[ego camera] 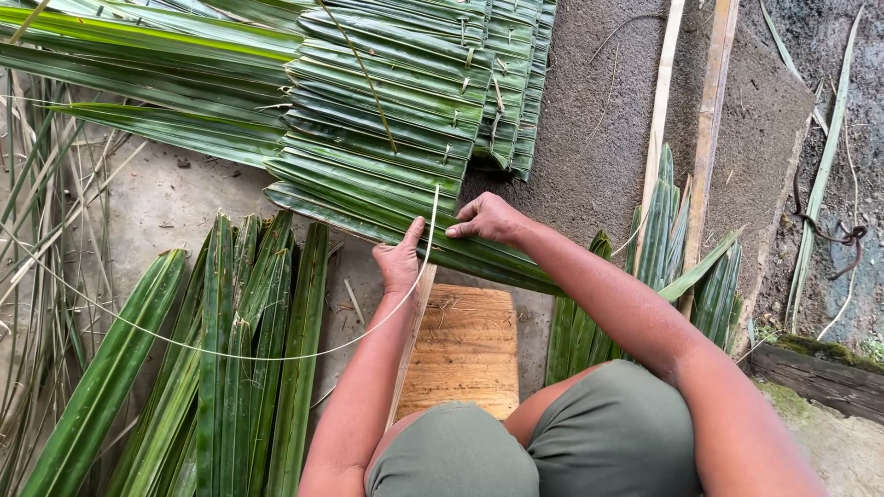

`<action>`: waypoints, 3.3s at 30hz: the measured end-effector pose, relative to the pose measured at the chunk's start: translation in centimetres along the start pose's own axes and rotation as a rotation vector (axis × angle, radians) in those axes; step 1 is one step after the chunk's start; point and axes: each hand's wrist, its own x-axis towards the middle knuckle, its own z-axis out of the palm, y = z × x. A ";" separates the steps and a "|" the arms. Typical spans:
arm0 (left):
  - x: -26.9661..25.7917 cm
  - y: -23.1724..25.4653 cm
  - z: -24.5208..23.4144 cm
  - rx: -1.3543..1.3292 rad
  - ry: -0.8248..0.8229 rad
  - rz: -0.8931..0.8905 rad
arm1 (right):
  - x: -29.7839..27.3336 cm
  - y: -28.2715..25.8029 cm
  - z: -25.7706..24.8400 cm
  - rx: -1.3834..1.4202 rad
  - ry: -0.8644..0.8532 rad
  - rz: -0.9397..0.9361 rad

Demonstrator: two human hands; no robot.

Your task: Weaving palm leaves onto a wooden lath to create a thatched panel

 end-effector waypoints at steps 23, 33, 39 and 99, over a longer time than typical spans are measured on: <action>-0.7 1.1 -0.4 -0.116 -0.038 -0.167 | 2.4 1.8 -0.6 -0.091 -0.122 -0.142; 1.3 0.5 0.0 -0.068 -0.041 -0.024 | 1.3 0.2 -1.4 -0.059 -0.143 -0.128; 1.1 0.6 0.1 -0.046 -0.047 -0.002 | 1.2 0.3 -1.4 0.002 -0.146 -0.130; 3.6 -3.5 -1.3 -0.113 -0.024 0.049 | -0.9 -4.6 7.1 0.570 0.433 0.391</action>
